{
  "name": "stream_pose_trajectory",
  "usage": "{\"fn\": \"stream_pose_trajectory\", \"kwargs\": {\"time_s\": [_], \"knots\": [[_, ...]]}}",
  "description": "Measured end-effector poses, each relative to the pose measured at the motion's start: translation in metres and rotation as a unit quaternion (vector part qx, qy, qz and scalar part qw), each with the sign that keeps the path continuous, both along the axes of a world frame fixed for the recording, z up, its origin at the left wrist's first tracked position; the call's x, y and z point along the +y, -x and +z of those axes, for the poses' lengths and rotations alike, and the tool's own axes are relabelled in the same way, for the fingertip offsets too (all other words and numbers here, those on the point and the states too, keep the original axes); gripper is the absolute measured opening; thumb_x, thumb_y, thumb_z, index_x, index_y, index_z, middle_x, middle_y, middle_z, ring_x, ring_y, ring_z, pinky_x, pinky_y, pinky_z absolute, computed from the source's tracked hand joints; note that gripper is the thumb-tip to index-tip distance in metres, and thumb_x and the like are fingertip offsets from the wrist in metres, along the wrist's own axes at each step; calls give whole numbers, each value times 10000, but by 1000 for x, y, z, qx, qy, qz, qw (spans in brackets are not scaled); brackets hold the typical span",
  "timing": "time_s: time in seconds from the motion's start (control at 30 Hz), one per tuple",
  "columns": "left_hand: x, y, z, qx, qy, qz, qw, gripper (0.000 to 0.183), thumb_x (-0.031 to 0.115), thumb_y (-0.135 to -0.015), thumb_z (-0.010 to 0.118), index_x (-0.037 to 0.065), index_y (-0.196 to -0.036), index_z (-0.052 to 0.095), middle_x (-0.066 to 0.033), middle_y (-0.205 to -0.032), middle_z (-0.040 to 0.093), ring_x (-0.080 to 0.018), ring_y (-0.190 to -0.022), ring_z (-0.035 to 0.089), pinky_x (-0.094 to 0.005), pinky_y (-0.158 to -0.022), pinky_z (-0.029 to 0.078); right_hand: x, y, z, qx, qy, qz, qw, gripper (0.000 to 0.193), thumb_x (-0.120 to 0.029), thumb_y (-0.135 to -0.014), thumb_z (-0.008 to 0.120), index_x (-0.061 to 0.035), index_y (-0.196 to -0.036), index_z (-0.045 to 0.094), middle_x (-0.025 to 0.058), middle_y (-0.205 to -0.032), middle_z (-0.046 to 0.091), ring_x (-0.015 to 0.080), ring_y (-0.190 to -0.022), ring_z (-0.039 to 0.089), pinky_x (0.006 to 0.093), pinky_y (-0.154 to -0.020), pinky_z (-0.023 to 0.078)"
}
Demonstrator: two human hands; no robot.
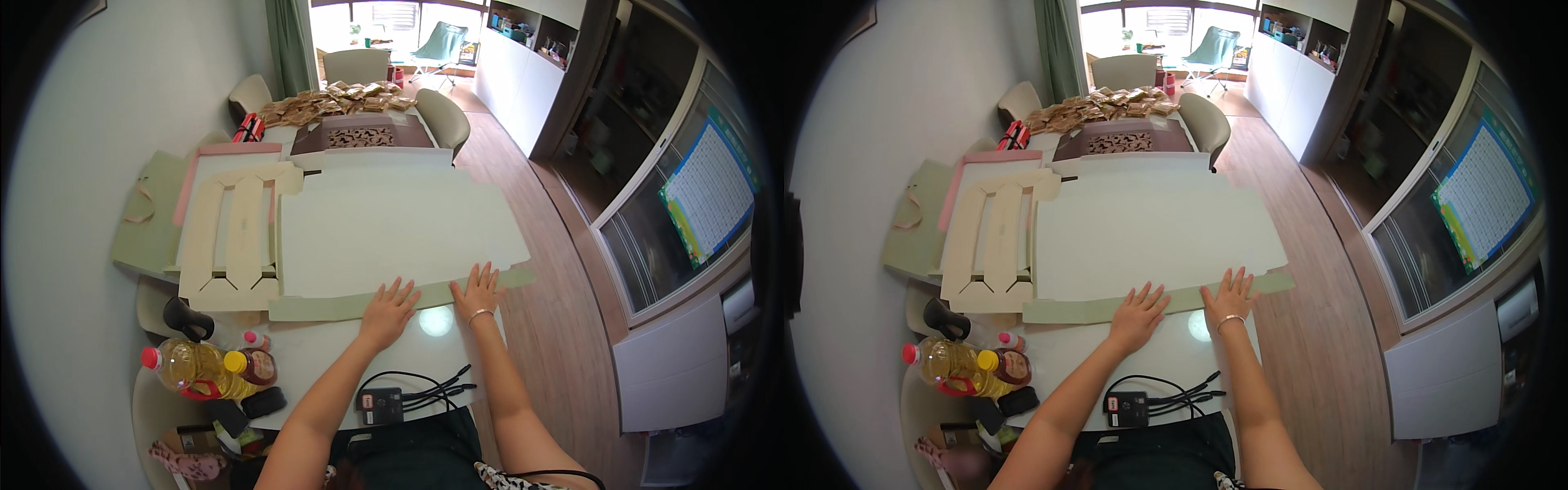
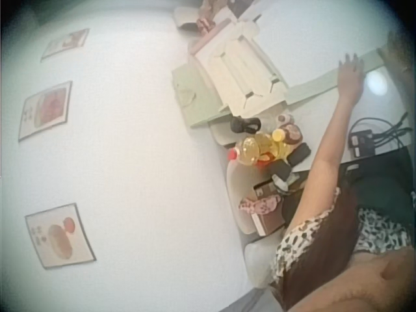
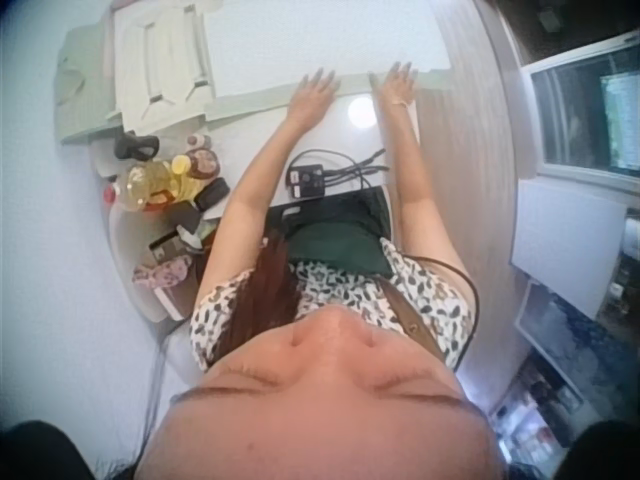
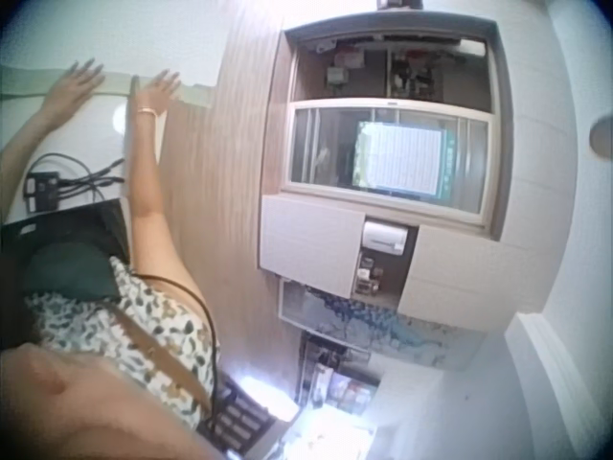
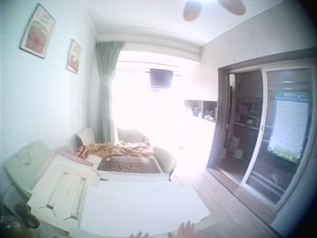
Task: The person assembles flat cardboard boxes by folding the flaps and tucking them into slots. They handle several pre-cut cardboard pieces, folding the sides and securing the structure by hand on a white table.
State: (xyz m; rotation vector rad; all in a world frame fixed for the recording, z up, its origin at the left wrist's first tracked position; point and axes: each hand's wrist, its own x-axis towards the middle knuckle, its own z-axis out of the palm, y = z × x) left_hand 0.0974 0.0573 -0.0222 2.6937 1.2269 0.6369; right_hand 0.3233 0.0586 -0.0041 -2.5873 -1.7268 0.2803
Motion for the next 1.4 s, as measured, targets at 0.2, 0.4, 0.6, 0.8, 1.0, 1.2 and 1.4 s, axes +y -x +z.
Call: {"fn": "stream_pose_trajectory", "kwargs": {"time_s": [0.2, 0.4, 0.6, 0.8, 1.0, 1.2, 1.4], "knots": [[0, 0, -5, -17, 2, -6, 1000, 403, 251, -945, 537, 161, -1338, 523, -46, -1452, 447, -284, -1373, 361, -480, -1118, 296, -16, -18, -27, 62, -153, 269, 949, 493, -462, -927, 510, -259, -1375, 486, 57, -1504, 369, 299, -1417, 270, 684, -1085, 68], [1, 2, -11, -44, -9, -13, 999, 383, 209, -905, 594, 122, -1277, 565, -66, -1390, 506, -292, -1335, 407, -478, -1108, 317, -23, -10, -27, 87, -193, 291, 933, 399, -367, -919, 567, -238, -1297, 577, 26, -1460, 442, 278, -1401, 317, 701, -1072, 76], [1, 4, -15, -101, -68, -9, 992, 346, 178, -789, 698, 54, -1109, 649, -92, -1218, 619, -285, -1105, 564, -430, -957, 460, -24, -9, -23, 52, -181, 305, 933, 460, -389, -892, 597, -248, -1327, 549, 10, -1462, 439, 285, -1402, 313, 731, -1047, 94], [3, 1, -11, -53, -143, -21, 988, 360, 168, -753, 707, 13, -1071, 638, -137, -1162, 639, -273, -999, 606, -383, -869, 505, -21, -13, -27, 22, -188, 325, 926, 493, -407, -852, 637, -229, -1305, 555, 10, -1438, 462, 288, -1357, 378, 730, -1021, 174], [4, 0, -3, -4, -170, -20, 985, 342, 150, -776, 620, 8, -1088, 609, -140, -1087, 641, -254, -955, 606, -359, -814, 499, -15, -6, -21, 17, -254, 352, 901, 398, -327, -816, 676, -171, -1173, 600, 47, -1251, 574, 254, -1208, 502, 596, -977, 334], [2, -8, 16, 10, -166, -27, 986, 343, 126, -755, 580, 42, -1087, 600, -57, -841, 606, -208, -795, 582, -331, -641, 478, -1, -15, -17, -17, -230, 378, 897, 224, -213, -809, 670, -151, -1021, 633, 10, -983, 622, 207, -940, 603, 399, -851, 443], [2, -11, 33, 62, -68, 9, 996, 278, 252, -809, 660, 81, -1026, 624, -50, -808, 626, -212, -779, 610, -326, -606, 508, 13, -25, 25, 73, -68, 418, 903, 146, -226, -860, 634, -113, -951, 653, 55, -910, 627, 250, -876, 608, 380, -779, 480]]}}
